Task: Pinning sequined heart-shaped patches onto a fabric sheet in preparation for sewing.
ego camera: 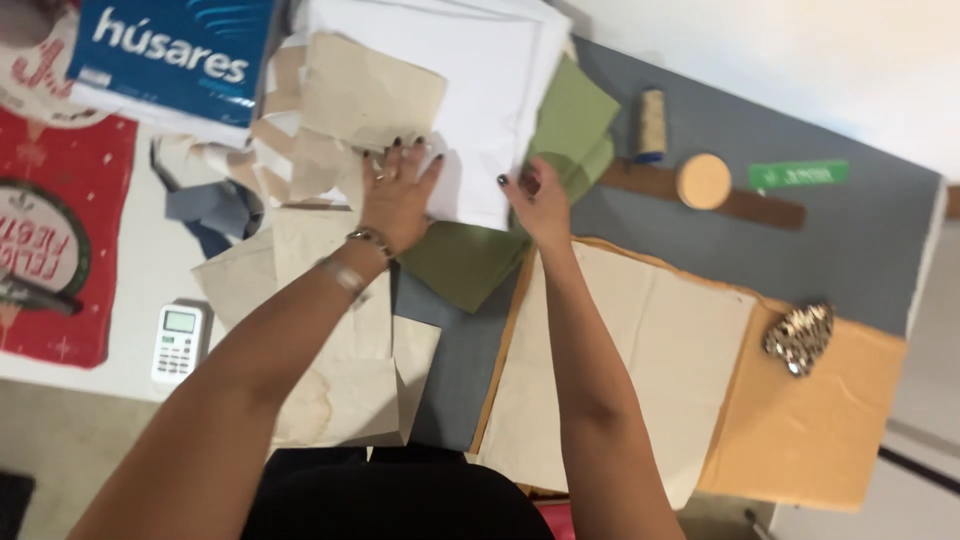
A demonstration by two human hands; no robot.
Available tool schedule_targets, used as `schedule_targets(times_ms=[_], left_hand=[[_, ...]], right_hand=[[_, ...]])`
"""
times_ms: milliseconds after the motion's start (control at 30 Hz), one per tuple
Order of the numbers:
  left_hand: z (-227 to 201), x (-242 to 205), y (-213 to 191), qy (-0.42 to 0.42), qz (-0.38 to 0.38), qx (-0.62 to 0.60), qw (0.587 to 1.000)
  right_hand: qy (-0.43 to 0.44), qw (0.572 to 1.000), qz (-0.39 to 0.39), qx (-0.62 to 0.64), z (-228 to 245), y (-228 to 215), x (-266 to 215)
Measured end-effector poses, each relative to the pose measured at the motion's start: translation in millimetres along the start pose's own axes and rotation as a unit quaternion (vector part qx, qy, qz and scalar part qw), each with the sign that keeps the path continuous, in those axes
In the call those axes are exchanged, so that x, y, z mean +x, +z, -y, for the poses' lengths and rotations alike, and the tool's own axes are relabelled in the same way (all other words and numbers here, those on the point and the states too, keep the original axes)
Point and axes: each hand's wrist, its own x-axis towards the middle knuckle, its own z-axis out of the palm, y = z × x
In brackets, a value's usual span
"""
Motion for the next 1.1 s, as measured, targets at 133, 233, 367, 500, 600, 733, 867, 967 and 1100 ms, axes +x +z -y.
schedule_targets(times_ms=[133, 233, 367, 500, 600, 733, 867, 967, 1100], left_hand=[[15.6, 4.4, 1.5, -0.045, 0.003, 0.029, 0.999], [41.4, 3.4, 12.9, 0.002, -0.096, 0.058, 0.994], [65.7, -0.7, -8.0, 0.127, -0.376, 0.132, 0.909], [45.7, -41.7, -51.1, 0.188, -0.357, 0.1, 0.909], [45.5, -64.9, 4.3, 0.18, -0.309, 0.123, 0.926], [51.9, -77.5, 17.0, 0.112, 0.03, 0.058, 0.992], [10.9, -87.0, -40.2, 0.099, 0.1, 0.035, 0.989], [-1.3, -87.3, -11.1, 0.122, 0.031, 0.045, 0.991], [-7.3, -69.1, 28.9, 0.127, -0.11, -0.028, 0.985]], right_hand=[[0.072, 0.997, -0.012, 0.007, 34.3, 30.6, 17.8], [0.05, 0.988, -0.024, 0.143, 53.0, 41.0, 7.5], [-0.084, 0.95, -0.048, 0.296, 152.0, -11.0, -66.8], [-0.055, 0.956, -0.064, 0.281, 114.8, -11.7, -118.3], [0.062, 0.978, -0.01, 0.201, 84.1, -1.7, -147.8], [0.101, 0.974, -0.045, 0.198, 102.0, -2.2, -162.9], [0.143, 0.96, -0.054, 0.234, 92.8, 5.1, -149.5], [0.179, 0.933, -0.063, 0.306, 105.7, 5.4, -126.3], [0.009, 0.918, -0.086, 0.386, 65.9, 33.8, -93.4]])
